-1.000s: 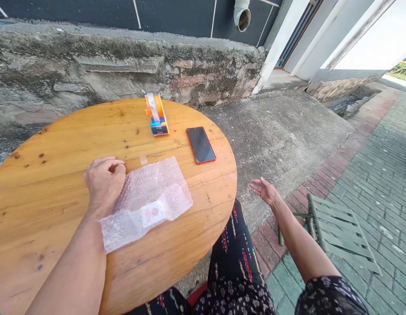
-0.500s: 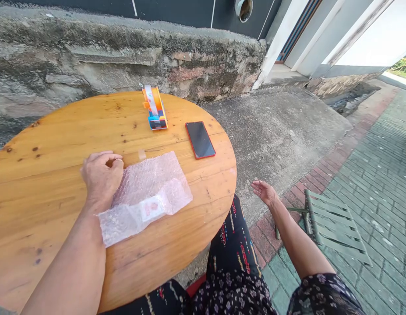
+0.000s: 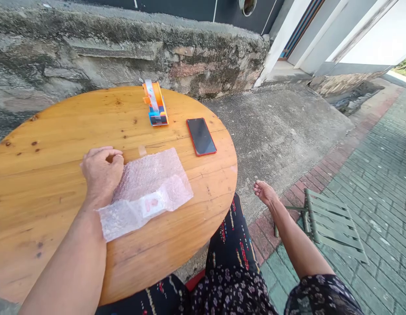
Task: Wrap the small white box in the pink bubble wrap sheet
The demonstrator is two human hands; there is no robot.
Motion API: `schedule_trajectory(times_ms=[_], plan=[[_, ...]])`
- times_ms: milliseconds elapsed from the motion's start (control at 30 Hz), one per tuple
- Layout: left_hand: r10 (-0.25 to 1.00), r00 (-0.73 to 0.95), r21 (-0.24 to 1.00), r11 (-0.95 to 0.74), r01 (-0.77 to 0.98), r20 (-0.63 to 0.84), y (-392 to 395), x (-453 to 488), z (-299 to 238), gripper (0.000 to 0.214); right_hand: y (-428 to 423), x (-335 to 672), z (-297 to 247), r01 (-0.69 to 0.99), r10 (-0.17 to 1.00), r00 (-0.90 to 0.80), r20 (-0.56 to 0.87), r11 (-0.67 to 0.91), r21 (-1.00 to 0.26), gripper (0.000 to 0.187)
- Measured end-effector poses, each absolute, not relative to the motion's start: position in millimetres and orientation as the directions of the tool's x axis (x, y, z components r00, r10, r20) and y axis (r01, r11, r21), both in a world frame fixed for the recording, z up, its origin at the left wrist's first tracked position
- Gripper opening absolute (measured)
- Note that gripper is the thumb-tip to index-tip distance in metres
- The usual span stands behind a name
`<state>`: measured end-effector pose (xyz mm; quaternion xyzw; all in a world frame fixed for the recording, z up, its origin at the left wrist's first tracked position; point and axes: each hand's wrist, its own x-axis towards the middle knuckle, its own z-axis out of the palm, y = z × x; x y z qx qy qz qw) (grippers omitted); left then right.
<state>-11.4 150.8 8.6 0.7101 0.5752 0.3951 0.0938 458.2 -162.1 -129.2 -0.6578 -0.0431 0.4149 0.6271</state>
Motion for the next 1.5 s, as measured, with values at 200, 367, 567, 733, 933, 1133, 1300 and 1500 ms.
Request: schedule_trajectory(times_ms=[200,367,567,733,933,1133,1300,1500], plan=[[0.896,0.028,0.588,-0.314,0.745,0.443,151.6,-11.4,8.4,0.019,-158.9,452.2,-126.2,-0.471,0.640,0.580,-0.505,-0.243,-0.848,0.023],[0.901,0.023,0.597,-0.306,0.741,0.433,151.1,-11.0,9.6,0.017,-157.0,451.0,-125.5,-0.480,0.661,0.548,-0.513,-0.254,-0.840,0.019],[0.904,0.025,0.600,-0.304,0.741,0.427,150.4,-10.3,10.5,0.018,-156.9,449.9,-121.0,-0.462,0.674,0.526,-0.519,-0.286,-0.840,0.019],[0.909,0.017,0.597,-0.288,0.749,0.416,149.9,-9.5,11.3,0.017,-155.8,447.9,-117.1,-0.436,0.689,0.509,-0.515,-0.310,-0.845,0.020],[0.899,0.025,0.583,-0.306,0.753,0.438,151.2,-10.4,9.0,0.017,-155.1,446.4,-117.1,-0.423,0.692,0.502,-0.519,-0.328,-0.845,0.023],[0.894,0.027,0.586,-0.316,0.746,0.448,151.5,-10.5,8.3,0.018,-155.3,443.8,-121.4,-0.419,0.693,0.489,-0.529,-0.346,-0.840,0.026],[0.889,0.025,0.584,-0.322,0.746,0.458,152.6,-10.6,6.3,0.018,-156.8,442.5,-122.3,-0.424,0.677,0.484,-0.554,-0.372,-0.826,0.028],[0.894,0.018,0.588,-0.309,0.747,0.447,153.5,-11.2,5.9,0.018,-158.9,442.2,-120.2,-0.446,0.652,0.485,-0.583,-0.389,-0.806,0.036]])
